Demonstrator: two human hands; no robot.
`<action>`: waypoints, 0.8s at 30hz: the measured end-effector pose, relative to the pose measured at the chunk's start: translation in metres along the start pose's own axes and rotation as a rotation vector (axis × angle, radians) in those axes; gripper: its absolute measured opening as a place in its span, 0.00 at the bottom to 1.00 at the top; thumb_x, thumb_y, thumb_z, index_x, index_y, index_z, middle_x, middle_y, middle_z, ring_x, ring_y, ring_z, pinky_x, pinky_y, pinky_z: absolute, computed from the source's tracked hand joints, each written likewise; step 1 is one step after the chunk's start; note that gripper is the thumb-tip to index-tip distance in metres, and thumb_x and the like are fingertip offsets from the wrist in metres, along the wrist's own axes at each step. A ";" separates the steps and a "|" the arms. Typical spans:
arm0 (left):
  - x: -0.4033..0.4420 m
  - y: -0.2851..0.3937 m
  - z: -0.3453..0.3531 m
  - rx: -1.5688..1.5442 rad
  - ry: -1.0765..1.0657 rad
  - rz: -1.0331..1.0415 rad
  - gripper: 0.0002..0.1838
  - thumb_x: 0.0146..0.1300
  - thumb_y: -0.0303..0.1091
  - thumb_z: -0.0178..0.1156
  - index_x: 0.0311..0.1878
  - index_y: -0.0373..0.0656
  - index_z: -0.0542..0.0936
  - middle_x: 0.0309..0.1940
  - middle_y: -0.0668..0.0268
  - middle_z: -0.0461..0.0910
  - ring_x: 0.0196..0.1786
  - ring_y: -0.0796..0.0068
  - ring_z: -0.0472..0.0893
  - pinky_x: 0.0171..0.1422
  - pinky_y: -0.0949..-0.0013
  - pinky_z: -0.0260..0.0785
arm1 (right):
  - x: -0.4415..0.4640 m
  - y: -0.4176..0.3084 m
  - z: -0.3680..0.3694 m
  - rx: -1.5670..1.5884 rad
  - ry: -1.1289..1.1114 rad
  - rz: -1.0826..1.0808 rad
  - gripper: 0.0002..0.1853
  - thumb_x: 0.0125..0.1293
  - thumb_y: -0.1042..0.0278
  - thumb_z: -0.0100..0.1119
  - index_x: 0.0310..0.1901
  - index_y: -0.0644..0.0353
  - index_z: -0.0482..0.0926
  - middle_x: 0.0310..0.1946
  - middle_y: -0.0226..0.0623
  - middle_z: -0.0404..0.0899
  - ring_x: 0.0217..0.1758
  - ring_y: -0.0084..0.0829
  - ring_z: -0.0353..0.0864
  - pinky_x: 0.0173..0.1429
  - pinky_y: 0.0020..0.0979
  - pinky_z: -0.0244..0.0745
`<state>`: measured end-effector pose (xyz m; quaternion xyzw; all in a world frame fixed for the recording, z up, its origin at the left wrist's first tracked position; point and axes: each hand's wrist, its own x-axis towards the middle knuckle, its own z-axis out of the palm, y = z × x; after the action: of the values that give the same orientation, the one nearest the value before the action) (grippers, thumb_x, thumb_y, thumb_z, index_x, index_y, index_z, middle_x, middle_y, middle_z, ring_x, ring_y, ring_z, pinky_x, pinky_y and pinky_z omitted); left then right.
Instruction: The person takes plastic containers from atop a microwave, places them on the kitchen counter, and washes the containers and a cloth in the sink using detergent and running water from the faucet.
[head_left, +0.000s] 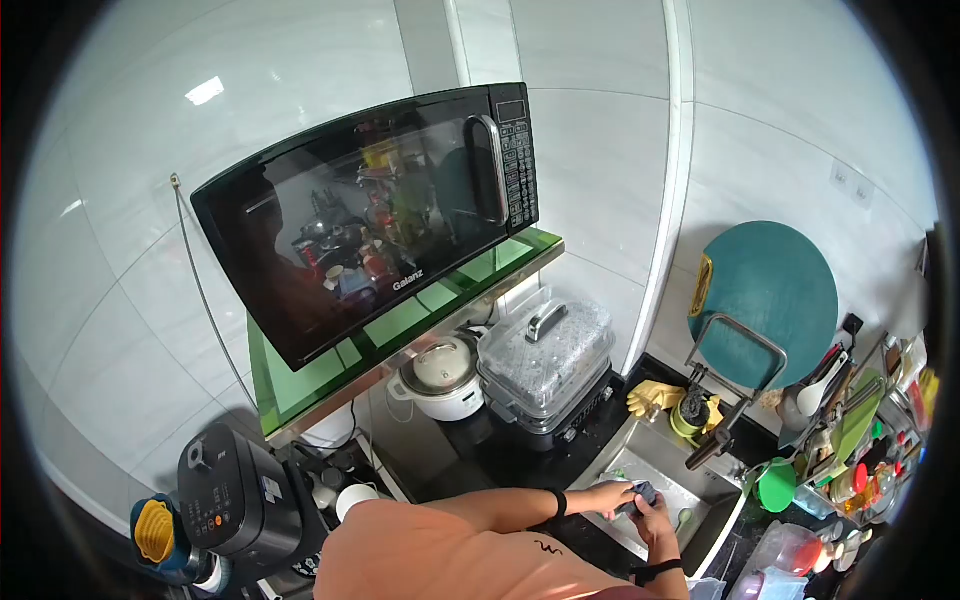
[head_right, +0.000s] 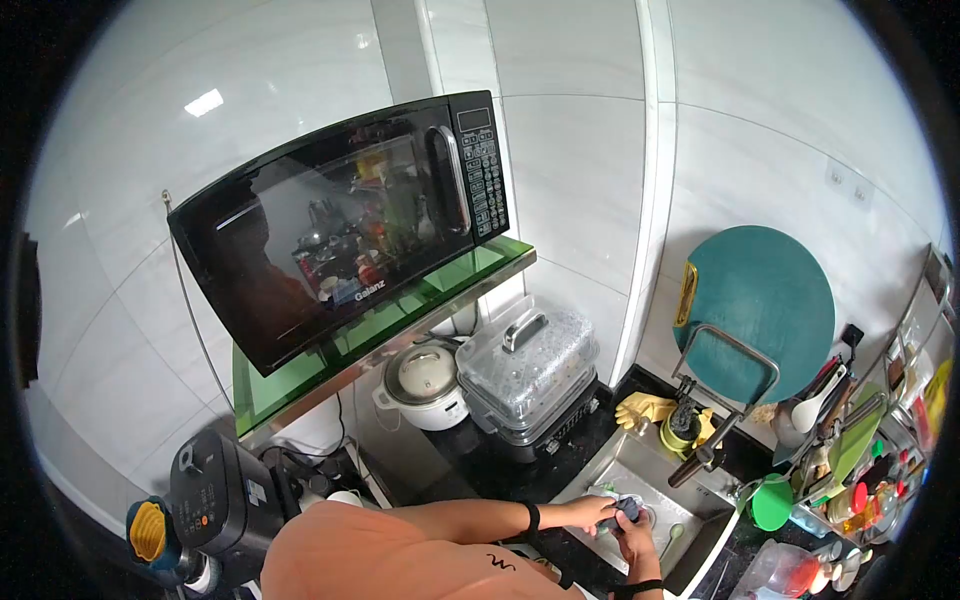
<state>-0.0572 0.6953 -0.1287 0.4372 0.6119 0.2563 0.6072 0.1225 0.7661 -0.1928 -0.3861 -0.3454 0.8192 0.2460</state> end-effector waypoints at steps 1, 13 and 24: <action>0.011 -0.010 -0.006 0.004 0.001 0.002 0.21 0.74 0.46 0.48 0.57 0.37 0.72 0.33 0.52 0.82 0.45 0.58 0.84 0.49 0.56 0.74 | -0.002 -0.001 0.000 -0.028 0.009 0.000 0.28 0.63 0.75 0.66 0.62 0.53 0.64 0.54 0.34 0.73 0.53 0.38 0.78 0.49 0.44 0.79; -0.017 0.003 -0.053 -0.242 0.125 0.461 0.17 0.67 0.37 0.61 0.55 0.37 0.79 0.50 0.63 0.81 0.54 0.74 0.77 0.62 0.71 0.65 | -0.024 0.007 -0.046 -0.689 0.018 -0.148 0.22 0.62 0.73 0.67 0.55 0.66 0.71 0.41 0.36 0.79 0.38 0.25 0.78 0.44 0.29 0.74; -0.035 0.007 -0.033 0.154 -0.193 0.613 0.28 0.49 0.24 0.61 0.59 0.41 0.76 0.59 0.58 0.74 0.63 0.66 0.71 0.66 0.67 0.62 | -0.096 -0.046 0.065 0.639 -0.183 0.037 0.36 0.67 0.30 0.48 0.58 0.57 0.74 0.55 0.40 0.78 0.55 0.41 0.77 0.59 0.45 0.73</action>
<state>-0.0918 0.6762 -0.1004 0.6679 0.4091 0.3377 0.5220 0.1326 0.7063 -0.0837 -0.2206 -0.0846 0.9217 0.3078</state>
